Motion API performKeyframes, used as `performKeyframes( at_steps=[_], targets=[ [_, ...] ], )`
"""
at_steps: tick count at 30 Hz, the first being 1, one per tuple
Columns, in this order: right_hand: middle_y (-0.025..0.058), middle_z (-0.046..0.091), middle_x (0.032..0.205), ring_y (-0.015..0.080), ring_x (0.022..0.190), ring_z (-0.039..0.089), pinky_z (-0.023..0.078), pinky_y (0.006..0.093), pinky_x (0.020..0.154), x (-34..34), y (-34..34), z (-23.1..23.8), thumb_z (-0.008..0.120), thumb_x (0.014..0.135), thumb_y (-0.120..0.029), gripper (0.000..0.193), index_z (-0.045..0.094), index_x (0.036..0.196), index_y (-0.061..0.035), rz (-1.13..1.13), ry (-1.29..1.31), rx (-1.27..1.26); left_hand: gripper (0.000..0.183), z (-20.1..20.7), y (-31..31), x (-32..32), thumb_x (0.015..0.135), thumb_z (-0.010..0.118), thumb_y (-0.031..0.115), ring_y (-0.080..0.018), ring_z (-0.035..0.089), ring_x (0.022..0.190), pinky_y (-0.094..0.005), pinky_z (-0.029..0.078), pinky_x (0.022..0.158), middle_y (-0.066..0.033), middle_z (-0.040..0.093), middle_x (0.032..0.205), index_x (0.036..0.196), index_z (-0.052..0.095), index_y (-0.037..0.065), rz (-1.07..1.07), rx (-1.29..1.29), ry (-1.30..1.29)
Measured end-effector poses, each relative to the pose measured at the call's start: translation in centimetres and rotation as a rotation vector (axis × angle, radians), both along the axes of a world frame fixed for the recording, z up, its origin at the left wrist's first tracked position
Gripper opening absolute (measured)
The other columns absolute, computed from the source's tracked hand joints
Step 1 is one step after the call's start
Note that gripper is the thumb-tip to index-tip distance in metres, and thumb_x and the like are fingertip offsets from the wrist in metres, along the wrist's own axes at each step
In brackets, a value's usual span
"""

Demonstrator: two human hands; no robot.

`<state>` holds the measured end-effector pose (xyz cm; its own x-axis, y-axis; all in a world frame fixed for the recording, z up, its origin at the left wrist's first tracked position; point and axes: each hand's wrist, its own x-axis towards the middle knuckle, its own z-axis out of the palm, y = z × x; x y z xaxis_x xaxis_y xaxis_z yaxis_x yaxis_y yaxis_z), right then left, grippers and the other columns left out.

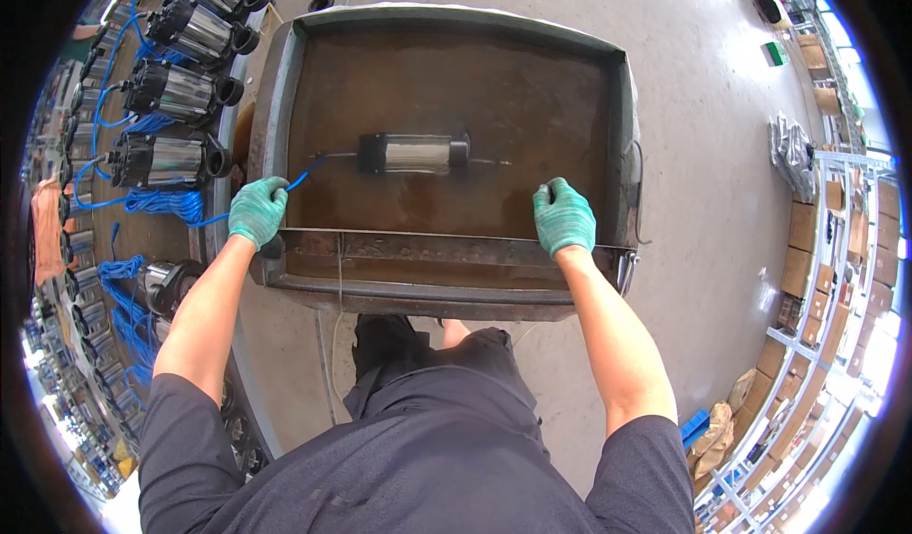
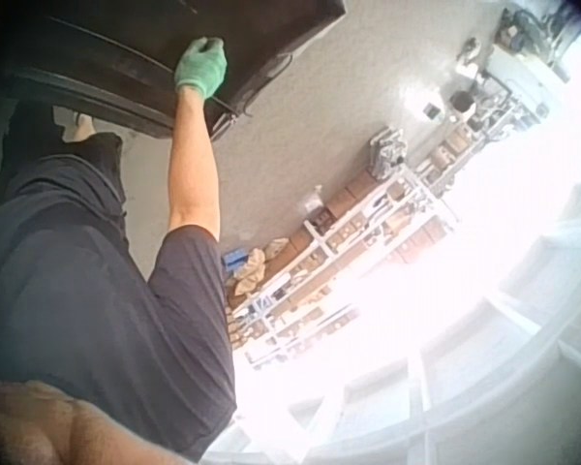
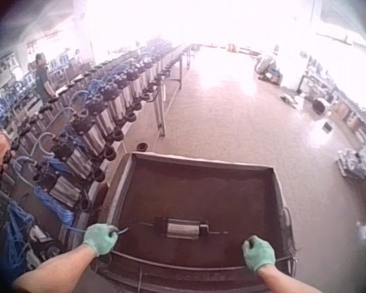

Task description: The person tests water pumps by placing a pump cylinder into a tank of water and then returning it to a rack of other pumps.

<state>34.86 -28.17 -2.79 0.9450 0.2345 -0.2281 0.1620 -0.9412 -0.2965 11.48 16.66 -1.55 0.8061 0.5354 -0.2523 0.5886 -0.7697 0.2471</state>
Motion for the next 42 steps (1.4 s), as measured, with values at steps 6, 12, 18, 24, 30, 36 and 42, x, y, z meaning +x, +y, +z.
performKeyframes(
  at_steps=[6, 12, 18, 24, 30, 36, 42],
  targets=[
    [0.0233, 0.073, 0.097, 0.0468, 0.093, 0.069, 0.056, 0.0544, 0.081, 0.1, -0.2, -0.5, 0.060, 0.101, -0.036, 0.029, 0.069, 0.099, -0.0082, 0.019, -0.020, 0.017, 0.026, 0.4, -0.1, 0.0, 0.098, 0.063, 0.024, -0.0374, 0.071, 0.103, -0.0468, 0.056, 0.095, -0.0166, 0.076, 0.110, 0.115, 0.078, 0.010, 0.003, -0.009, 0.015],
    [0.0214, 0.074, 0.095, 0.0450, 0.092, 0.070, 0.056, 0.0509, 0.080, -0.1, -0.1, -0.6, 0.063, 0.100, -0.033, 0.026, 0.070, 0.101, -0.0079, 0.006, -0.028, 0.067, 0.029, 0.4, 0.2, -0.2, 0.100, 0.059, 0.027, -0.0369, 0.070, 0.107, -0.0478, 0.055, 0.096, -0.0152, 0.076, 0.113, 0.117, 0.077, 0.012, -0.022, 0.001, 0.038],
    [0.0211, 0.075, 0.098, 0.0449, 0.093, 0.070, 0.056, 0.0504, 0.080, -0.1, -0.3, -1.4, 0.063, 0.101, -0.033, 0.027, 0.070, 0.104, -0.0074, 0.046, -0.041, 0.079, 0.026, 0.0, 0.7, -0.3, 0.099, 0.059, 0.026, -0.0376, 0.070, 0.103, -0.0489, 0.056, 0.094, -0.0151, 0.076, 0.109, 0.113, 0.076, 0.012, -0.046, 0.004, 0.015],
    [0.0229, 0.075, 0.105, 0.0458, 0.099, 0.070, 0.055, 0.0544, 0.084, -0.1, 5.8, -0.1, 0.061, 0.103, -0.033, 0.029, 0.061, 0.119, -0.0083, 0.277, 0.051, 0.056, 0.024, 0.1, 0.9, -0.5, 0.100, 0.059, 0.027, -0.0380, 0.070, 0.102, -0.0506, 0.056, 0.091, -0.0152, 0.075, 0.108, 0.111, 0.075, 0.013, -0.040, -0.028, 0.030],
    [0.0267, 0.074, 0.111, 0.0455, 0.105, 0.070, 0.057, 0.0541, 0.089, 1.2, 14.8, -1.9, 0.054, 0.106, -0.040, 0.043, 0.057, 0.132, -0.0057, 0.359, 0.110, -0.259, 0.022, 0.1, 1.2, -0.7, 0.099, 0.060, 0.027, -0.0379, 0.070, 0.099, -0.0516, 0.056, 0.089, -0.0159, 0.073, 0.103, 0.110, 0.072, 0.013, -0.045, -0.042, 0.012],
    [0.0266, 0.073, 0.118, 0.0440, 0.110, 0.070, 0.056, 0.0530, 0.093, 1.0, 18.1, -2.8, 0.053, 0.106, -0.043, 0.051, 0.052, 0.140, -0.0053, 0.361, 0.181, -0.389, 0.022, 0.1, 1.4, -0.9, 0.098, 0.060, 0.027, -0.0374, 0.071, 0.098, -0.0505, 0.057, 0.087, -0.0154, 0.073, 0.103, 0.108, 0.071, 0.012, -0.048, -0.060, -0.007],
    [0.0257, 0.073, 0.118, 0.0433, 0.111, 0.071, 0.057, 0.0522, 0.093, 0.9, 19.1, -3.0, 0.055, 0.104, -0.042, 0.049, 0.052, 0.138, -0.0067, 0.337, 0.173, -0.403, 0.021, -0.1, 1.5, -0.9, 0.098, 0.059, 0.027, -0.0376, 0.072, 0.095, -0.0501, 0.058, 0.085, -0.0159, 0.073, 0.101, 0.106, 0.070, 0.011, -0.036, -0.069, -0.043]
  ],
)
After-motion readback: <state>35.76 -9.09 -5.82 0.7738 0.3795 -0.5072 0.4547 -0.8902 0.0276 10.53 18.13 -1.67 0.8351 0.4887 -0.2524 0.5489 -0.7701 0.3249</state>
